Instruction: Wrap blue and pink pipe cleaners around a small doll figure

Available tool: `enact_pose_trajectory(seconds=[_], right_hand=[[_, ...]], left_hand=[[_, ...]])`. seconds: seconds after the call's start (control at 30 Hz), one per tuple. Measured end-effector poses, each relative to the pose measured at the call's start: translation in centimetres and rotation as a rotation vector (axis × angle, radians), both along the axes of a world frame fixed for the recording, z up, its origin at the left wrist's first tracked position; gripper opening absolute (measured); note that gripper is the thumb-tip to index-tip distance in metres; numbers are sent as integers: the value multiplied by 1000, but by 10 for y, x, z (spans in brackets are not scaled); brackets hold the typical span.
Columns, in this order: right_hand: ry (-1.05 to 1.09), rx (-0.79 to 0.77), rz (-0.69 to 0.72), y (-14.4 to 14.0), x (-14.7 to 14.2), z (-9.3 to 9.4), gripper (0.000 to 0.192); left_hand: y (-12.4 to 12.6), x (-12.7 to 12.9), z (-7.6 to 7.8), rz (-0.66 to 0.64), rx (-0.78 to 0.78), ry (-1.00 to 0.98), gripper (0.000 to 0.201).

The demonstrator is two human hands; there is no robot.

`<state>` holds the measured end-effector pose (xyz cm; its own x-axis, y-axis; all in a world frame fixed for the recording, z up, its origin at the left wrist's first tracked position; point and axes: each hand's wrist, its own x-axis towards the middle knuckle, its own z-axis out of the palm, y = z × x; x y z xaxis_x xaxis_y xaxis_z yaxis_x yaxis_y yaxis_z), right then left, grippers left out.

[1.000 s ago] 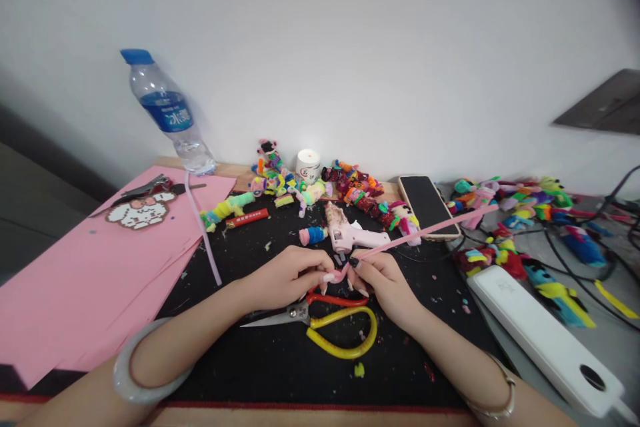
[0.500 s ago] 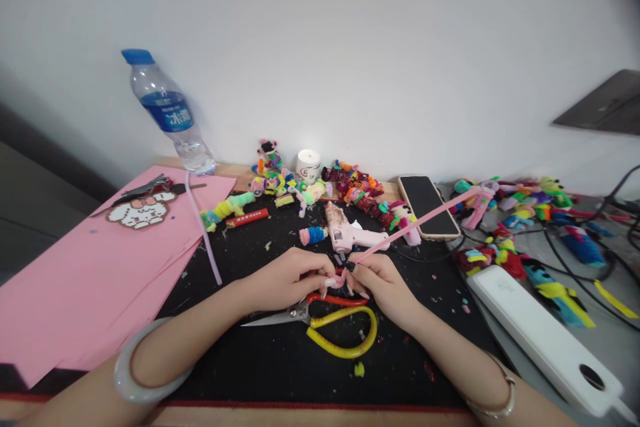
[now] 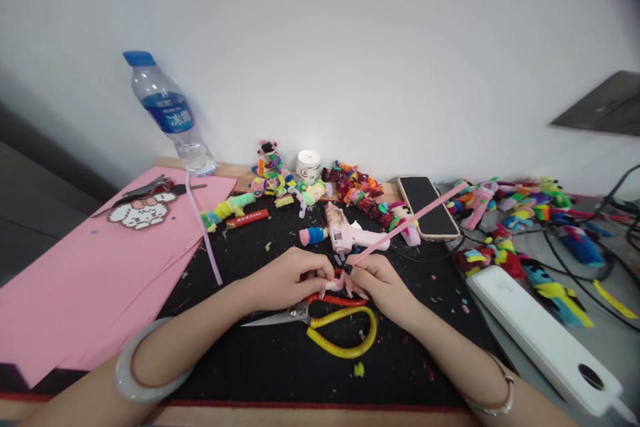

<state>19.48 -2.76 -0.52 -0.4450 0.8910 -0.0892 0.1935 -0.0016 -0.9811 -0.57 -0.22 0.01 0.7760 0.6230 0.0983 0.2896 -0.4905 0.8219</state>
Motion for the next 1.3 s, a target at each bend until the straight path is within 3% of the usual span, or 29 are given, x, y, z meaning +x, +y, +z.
enact_pose_trajectory(seconds=[0.27, 0.73, 1.3], right_hand=[[14, 14, -67, -1, -3, 4, 29], [54, 84, -85, -1, -1, 10, 28], [53, 19, -90, -1, -1, 10, 25]], left_hand=[[-1, 0, 2, 71, -49, -34, 12], [2, 0, 0, 366, -26, -114, 16], [1, -1, 1, 387, -14, -99, 9]])
